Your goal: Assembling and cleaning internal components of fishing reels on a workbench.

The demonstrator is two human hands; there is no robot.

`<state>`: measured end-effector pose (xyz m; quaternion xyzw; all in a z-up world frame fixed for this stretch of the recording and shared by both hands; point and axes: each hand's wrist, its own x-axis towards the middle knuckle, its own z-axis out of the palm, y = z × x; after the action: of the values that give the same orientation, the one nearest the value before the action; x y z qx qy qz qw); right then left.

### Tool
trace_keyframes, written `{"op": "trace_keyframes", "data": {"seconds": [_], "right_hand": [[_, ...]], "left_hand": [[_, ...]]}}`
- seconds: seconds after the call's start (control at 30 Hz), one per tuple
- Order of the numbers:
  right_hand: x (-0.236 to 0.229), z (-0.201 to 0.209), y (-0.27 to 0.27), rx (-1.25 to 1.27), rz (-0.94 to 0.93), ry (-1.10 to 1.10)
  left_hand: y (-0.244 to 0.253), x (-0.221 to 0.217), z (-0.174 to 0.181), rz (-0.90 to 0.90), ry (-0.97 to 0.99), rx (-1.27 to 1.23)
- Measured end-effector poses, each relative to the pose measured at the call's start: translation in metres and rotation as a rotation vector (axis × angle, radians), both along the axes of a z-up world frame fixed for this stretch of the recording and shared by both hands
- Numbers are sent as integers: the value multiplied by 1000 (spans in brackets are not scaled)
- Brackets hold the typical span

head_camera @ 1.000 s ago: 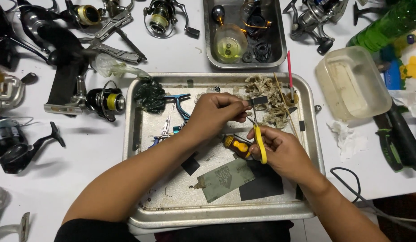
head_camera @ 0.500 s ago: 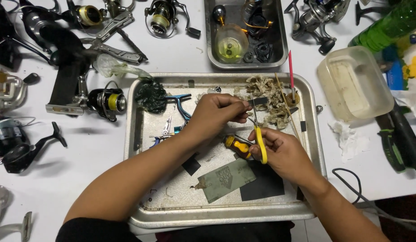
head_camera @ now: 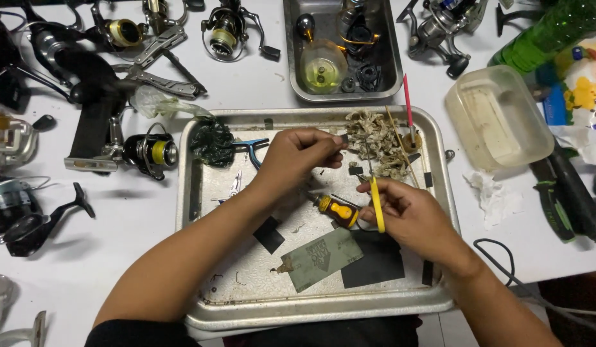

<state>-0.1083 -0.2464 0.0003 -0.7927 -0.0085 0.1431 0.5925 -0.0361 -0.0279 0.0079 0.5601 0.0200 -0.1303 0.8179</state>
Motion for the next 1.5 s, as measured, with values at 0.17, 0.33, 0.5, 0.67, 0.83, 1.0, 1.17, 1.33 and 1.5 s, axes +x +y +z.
{"op": "trace_keyframes", "data": {"seconds": [0.17, 0.33, 0.5, 0.67, 0.83, 1.0, 1.17, 1.33, 1.5], "right_hand": [[-14, 35, -3, -570, 513, -158], [-34, 15, 10, -804, 878, -74], [-37, 5, 19, -836, 938, -246], [-26, 12, 23, -821, 1013, -147], [15, 38, 23, -470, 717, -436], [88, 6, 17, -247, 18, -705], [124, -13, 24, -88, -2, -421], [127, 5, 35, -20, 2, -254], [141, -1, 42, 269, -208, -196]], "left_hand": [[21, 21, -2, 50, -58, 108], [24, 31, -5, 72, -70, 181], [22, 25, 2, -21, -102, 478], [20, 31, -19, 19, -270, 530], [19, 29, -30, 84, -329, 424], [15, 38, -35, 44, -335, 528], [10, 35, -8, -4, -355, 598], [8, 41, -1, -33, -307, 654], [14, 48, -5, 67, -294, 477]]}}
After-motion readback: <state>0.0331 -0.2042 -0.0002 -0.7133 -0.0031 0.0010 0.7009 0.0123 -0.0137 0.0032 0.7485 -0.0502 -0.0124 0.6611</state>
